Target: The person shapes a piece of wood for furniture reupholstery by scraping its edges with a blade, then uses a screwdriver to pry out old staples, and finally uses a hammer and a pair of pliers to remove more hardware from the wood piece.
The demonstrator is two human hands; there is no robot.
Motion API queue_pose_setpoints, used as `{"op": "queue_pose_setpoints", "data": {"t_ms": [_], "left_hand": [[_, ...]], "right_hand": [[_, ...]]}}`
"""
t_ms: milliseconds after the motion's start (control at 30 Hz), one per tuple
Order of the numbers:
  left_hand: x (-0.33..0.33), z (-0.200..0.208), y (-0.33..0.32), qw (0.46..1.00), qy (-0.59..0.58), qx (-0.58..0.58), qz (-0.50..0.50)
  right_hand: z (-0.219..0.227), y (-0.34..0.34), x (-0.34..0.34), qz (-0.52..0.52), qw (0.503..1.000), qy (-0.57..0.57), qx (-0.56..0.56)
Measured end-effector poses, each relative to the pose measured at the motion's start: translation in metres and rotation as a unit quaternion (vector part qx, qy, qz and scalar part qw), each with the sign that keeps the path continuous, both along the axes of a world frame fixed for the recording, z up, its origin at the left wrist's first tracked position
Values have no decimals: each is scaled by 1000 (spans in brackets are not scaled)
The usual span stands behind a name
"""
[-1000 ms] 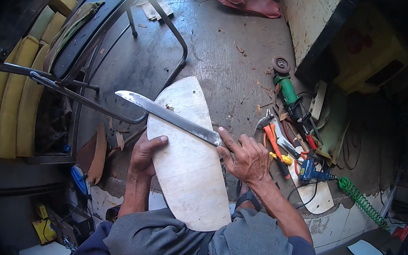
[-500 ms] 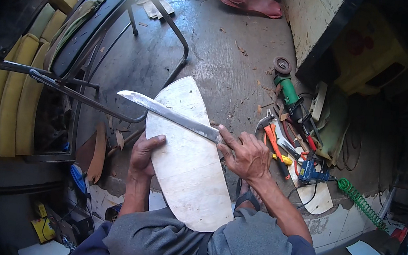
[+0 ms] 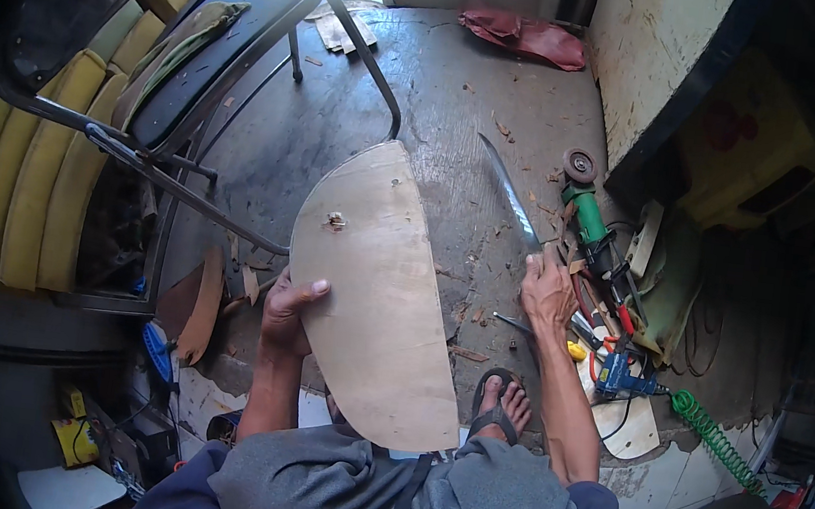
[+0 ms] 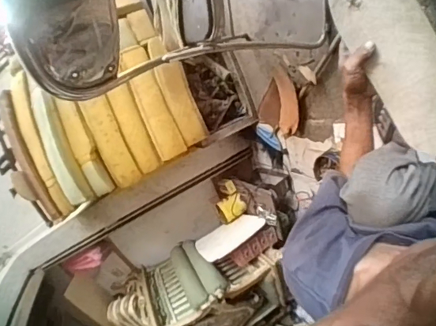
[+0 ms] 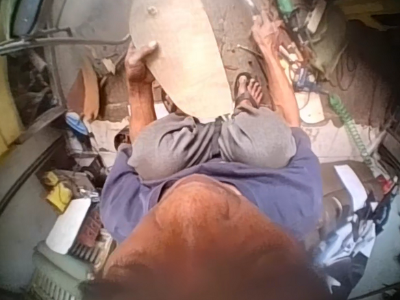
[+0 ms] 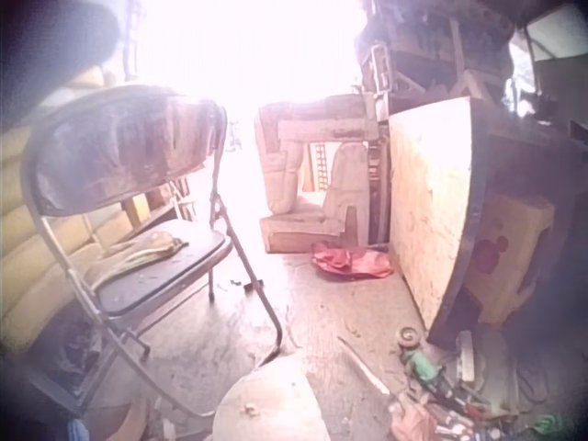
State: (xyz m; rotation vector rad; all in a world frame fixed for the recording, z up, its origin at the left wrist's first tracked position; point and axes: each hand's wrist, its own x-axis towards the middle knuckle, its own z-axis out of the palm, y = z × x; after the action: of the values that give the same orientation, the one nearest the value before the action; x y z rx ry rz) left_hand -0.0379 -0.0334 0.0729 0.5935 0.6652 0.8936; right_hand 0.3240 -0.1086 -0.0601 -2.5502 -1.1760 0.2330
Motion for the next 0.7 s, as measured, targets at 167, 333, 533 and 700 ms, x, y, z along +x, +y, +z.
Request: {"op": "queue_pose_setpoints", "data": {"t_ms": [167,333,533,700], "left_hand": [[0,8,1,999,18,34,-28],[19,11,-5,987,130,76,-59],[37,41,15,954,239,176,-36],[36,30,13,952,270,145,-23]], "right_hand": [[49,9,-27,83,977,160,112],[145,33,-105,200,685,654,249],[143,22,-119,188,775,546,256],[138,21,-126,175,760,571,256]]}}
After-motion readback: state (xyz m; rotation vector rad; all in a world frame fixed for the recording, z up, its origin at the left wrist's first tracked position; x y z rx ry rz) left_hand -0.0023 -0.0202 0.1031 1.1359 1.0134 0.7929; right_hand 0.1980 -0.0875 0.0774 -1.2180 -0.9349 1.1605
